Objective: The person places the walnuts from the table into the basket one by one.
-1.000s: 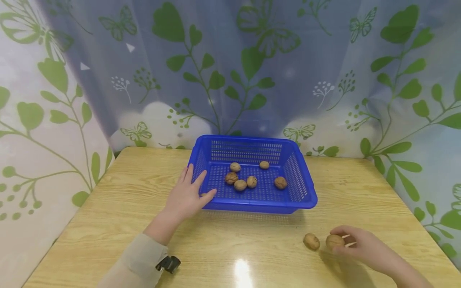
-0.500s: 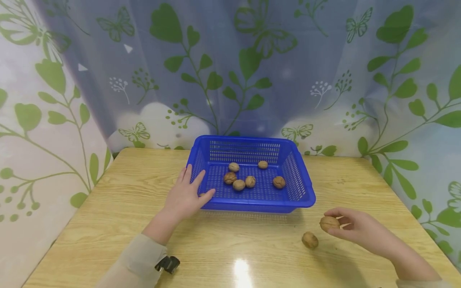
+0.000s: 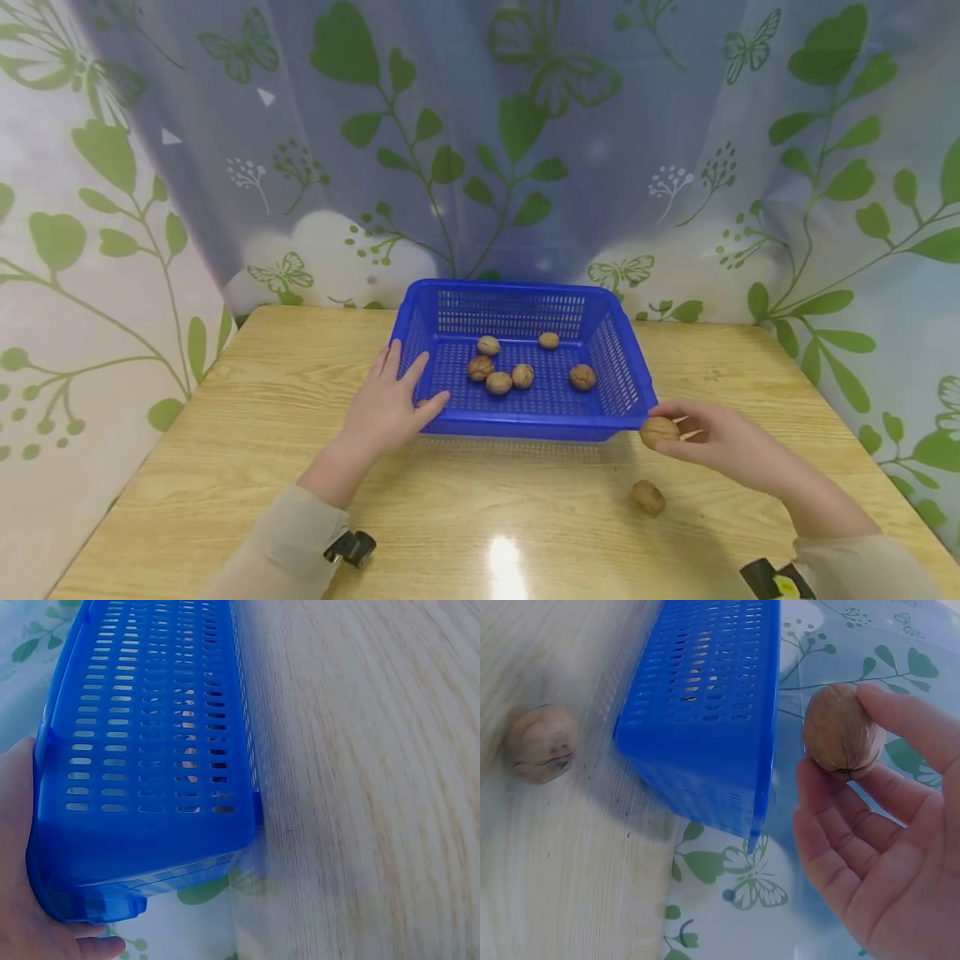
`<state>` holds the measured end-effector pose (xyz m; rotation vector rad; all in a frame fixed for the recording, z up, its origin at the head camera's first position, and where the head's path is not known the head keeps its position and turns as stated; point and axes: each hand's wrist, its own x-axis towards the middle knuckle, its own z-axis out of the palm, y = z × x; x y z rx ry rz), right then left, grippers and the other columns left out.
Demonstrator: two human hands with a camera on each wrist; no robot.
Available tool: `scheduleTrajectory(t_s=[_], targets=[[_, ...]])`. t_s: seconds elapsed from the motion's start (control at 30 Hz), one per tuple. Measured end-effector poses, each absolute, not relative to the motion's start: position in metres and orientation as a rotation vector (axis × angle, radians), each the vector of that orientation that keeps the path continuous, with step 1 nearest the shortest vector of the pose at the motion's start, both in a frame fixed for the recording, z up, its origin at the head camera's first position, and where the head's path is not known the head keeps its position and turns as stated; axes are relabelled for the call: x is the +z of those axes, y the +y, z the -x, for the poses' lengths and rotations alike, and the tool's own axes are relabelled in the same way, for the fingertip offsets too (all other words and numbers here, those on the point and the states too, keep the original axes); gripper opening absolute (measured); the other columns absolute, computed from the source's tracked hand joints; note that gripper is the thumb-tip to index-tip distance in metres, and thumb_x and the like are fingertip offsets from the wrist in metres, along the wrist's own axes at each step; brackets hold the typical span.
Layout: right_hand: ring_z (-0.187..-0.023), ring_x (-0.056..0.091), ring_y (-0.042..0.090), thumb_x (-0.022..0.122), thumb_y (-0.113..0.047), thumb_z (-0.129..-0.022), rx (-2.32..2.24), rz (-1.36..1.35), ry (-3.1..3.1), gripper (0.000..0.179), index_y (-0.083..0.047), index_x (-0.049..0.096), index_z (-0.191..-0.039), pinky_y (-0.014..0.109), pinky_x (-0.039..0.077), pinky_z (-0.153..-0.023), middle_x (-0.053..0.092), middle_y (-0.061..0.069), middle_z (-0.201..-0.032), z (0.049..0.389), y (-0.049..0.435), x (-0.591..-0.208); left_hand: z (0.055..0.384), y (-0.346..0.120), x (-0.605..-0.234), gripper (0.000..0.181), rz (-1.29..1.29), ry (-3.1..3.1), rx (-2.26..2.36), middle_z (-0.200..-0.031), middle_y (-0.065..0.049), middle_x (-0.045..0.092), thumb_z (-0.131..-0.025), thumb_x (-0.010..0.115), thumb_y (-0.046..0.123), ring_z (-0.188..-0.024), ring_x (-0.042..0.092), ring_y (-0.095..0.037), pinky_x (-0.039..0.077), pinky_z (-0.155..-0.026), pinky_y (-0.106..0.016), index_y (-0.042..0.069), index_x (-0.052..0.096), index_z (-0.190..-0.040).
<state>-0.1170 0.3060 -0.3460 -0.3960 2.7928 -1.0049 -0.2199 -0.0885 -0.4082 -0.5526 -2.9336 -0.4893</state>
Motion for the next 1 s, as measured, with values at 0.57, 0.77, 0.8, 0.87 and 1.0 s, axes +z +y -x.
scheduleTrajectory(t_s=[0.57, 0.77, 0.8, 0.87, 1.0], targets=[[-0.099, 0.059, 0.026, 0.064, -0.031, -0.089, -1.005, 0.472, 2.757, 0.044, -0.002, 0.056, -0.121, 0.040, 0.050, -0.076, 0.060, 0.011, -0.111, 0.163, 0.287, -0.336, 0.220, -0.089, -0.409, 0.077, 0.536, -2.938, -0.509, -0.150, -0.026, 0.013, -0.089, 0.039, 0.064, -0.139, 0.009, -0.040, 0.028, -0.103, -0.056, 0.011, 0.036, -0.145], [-0.100, 0.056, 0.024, 0.065, -0.034, -0.088, -0.941, 0.491, 2.757, 0.043, -0.007, 0.058, -0.120, 0.041, 0.046, -0.081, 0.059, 0.009, -0.115, 0.184, 0.275, -0.333, 0.220, -0.089, -0.407, 0.076, 0.539, -2.940, -0.503, -0.150, -0.027, 0.014, -0.089, 0.042, 0.062, -0.138, 0.010, -0.041, 0.027, -0.103, -0.056, 0.011, 0.036, -0.144], [-0.099, 0.056, 0.024, 0.065, -0.035, -0.087, -0.928, 0.497, 2.755, 0.044, -0.007, 0.058, -0.120, 0.041, 0.046, -0.081, 0.059, 0.009, -0.115, 0.187, 0.273, -0.333, 0.219, -0.089, -0.408, 0.076, 0.538, -2.944, -0.500, -0.150, -0.027, 0.014, -0.089, 0.042, 0.062, -0.138, 0.010, -0.041, 0.027, -0.103, -0.056, 0.011, 0.036, -0.144], [-0.099, 0.057, 0.025, 0.065, -0.035, -0.087, -0.918, 0.511, 2.741, 0.045, -0.006, 0.059, -0.120, 0.042, 0.046, -0.082, 0.059, 0.010, -0.115, 0.194, 0.269, -0.333, 0.219, -0.089, -0.409, 0.076, 0.534, -2.953, -0.492, -0.150, -0.027, 0.014, -0.089, 0.042, 0.063, -0.138, 0.010, -0.041, 0.028, -0.103, -0.056, 0.011, 0.036, -0.145], [-0.105, 0.057, 0.032, 0.065, -0.030, -0.089, -0.939, 0.571, 2.698, 0.044, 0.000, 0.057, -0.121, 0.046, 0.047, -0.085, 0.059, 0.014, -0.117, 0.208, 0.264, -0.331, 0.220, -0.089, -0.408, 0.077, 0.530, -2.945, -0.485, -0.150, -0.026, 0.014, -0.089, 0.040, 0.064, -0.139, 0.010, -0.040, 0.028, -0.103, -0.056, 0.012, 0.036, -0.145]])
